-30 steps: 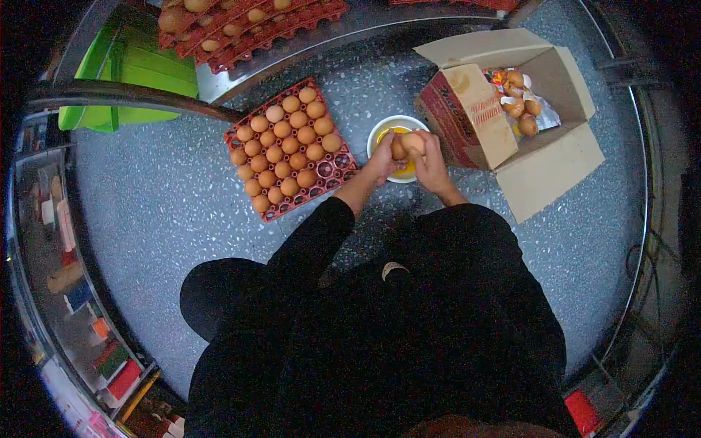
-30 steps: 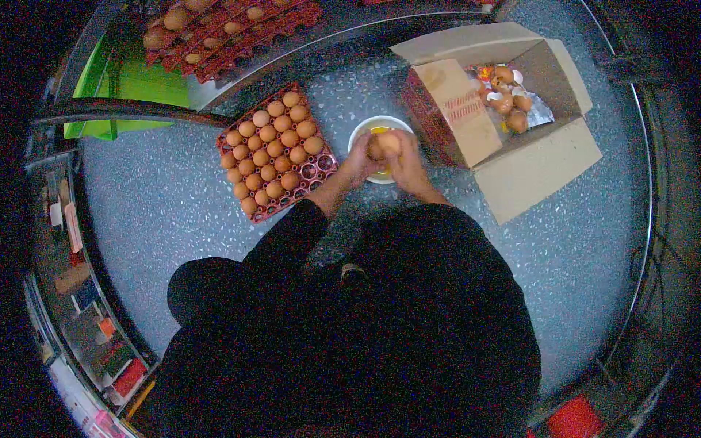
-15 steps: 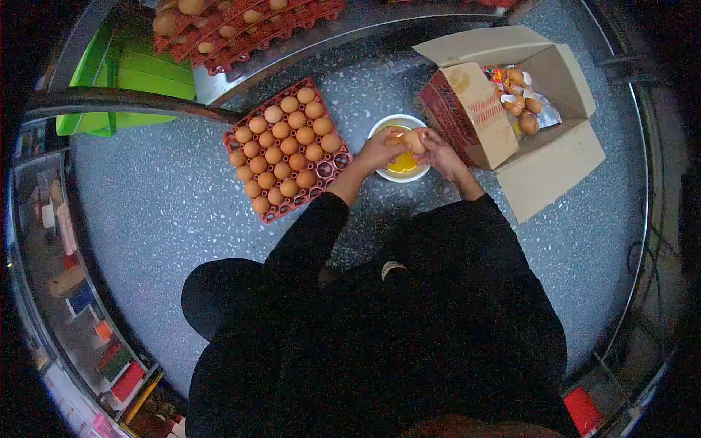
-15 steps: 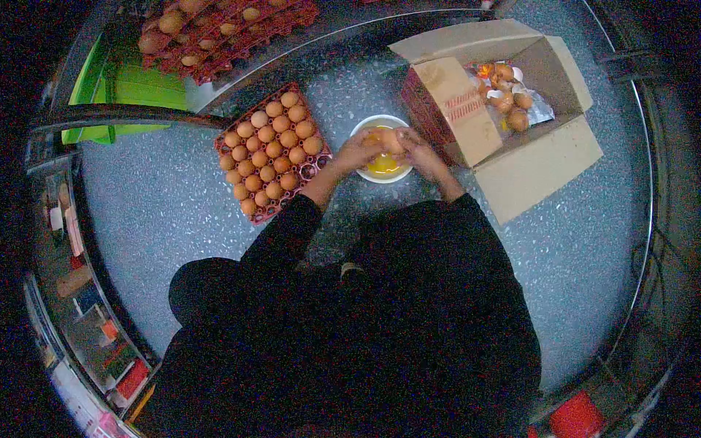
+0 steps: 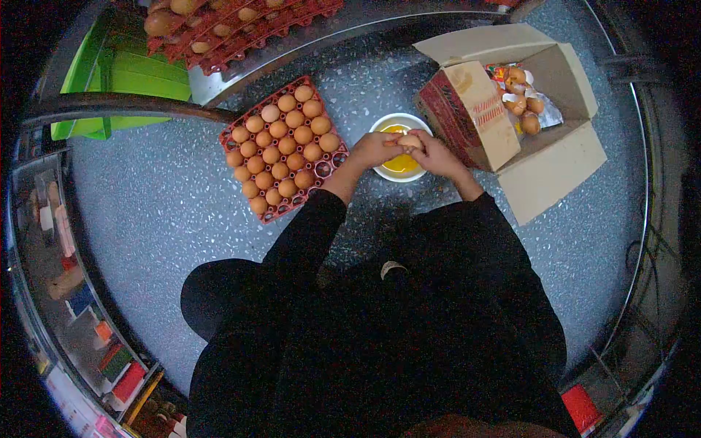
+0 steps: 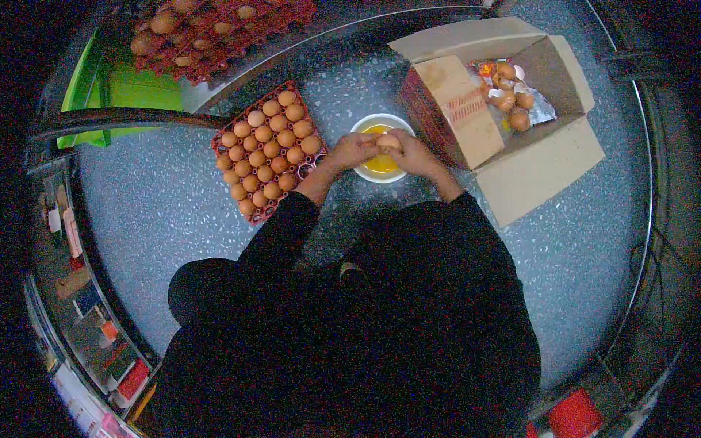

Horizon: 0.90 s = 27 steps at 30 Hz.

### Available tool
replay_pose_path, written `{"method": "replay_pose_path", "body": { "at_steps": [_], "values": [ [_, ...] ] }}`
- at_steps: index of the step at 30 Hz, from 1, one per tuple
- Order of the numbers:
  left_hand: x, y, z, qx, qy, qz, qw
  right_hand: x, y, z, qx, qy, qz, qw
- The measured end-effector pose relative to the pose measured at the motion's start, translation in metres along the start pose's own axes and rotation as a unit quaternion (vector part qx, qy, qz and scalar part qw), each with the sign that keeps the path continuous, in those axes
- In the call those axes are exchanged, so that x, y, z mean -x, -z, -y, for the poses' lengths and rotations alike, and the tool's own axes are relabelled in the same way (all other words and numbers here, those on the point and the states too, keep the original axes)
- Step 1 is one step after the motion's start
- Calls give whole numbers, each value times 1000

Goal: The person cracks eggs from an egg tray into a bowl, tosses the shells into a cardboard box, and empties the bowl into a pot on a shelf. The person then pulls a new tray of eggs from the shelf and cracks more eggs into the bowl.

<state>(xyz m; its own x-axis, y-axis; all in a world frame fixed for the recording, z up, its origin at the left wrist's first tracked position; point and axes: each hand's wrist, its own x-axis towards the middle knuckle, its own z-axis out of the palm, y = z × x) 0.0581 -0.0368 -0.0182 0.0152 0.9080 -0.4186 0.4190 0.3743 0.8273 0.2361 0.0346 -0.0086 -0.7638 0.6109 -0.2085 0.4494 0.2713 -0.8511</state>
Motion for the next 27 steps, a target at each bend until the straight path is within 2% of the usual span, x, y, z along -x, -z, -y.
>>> {"method": "replay_pose_path", "body": {
  "at_steps": [2, 4, 10, 12, 14, 16, 20, 22, 24, 27],
  "values": [
    [4, 4, -7, -17, -16, 14, 1000, 0, 4, 9, 17, -9, 15, 1000],
    [8, 5, -13, -68, 7, 3, 998, 0, 7, 18, 34, -18, 31, 999],
    [8, 6, -9, -63, -23, 2, 998, 0, 7, 22, -4, -9, 43, 999],
    [4, 5, 0, -53, -14, 1, 998, 1, 9, 20, 62, 51, 27, 996],
    [6, 10, -4, -44, -4, 1, 999, 0, 12, 19, 56, 29, 42, 997],
    [10, 14, -7, -124, -6, 0, 992, 1, 14, 19, 49, 6, 57, 997],
    [8, 15, -3, -137, -41, 18, 990, 7, 16, 27, 138, 58, 22, 989],
    [10, 17, -9, -288, -63, 2, 956, 10, 16, 33, 178, 66, 8, 982],
    [15, 20, -17, -308, -86, -18, 947, 14, 18, 42, 286, 68, 4, 956],
    [20, 21, -22, -342, -134, -58, 928, 17, 20, 55, 301, 69, -4, 951]
  ]
}}
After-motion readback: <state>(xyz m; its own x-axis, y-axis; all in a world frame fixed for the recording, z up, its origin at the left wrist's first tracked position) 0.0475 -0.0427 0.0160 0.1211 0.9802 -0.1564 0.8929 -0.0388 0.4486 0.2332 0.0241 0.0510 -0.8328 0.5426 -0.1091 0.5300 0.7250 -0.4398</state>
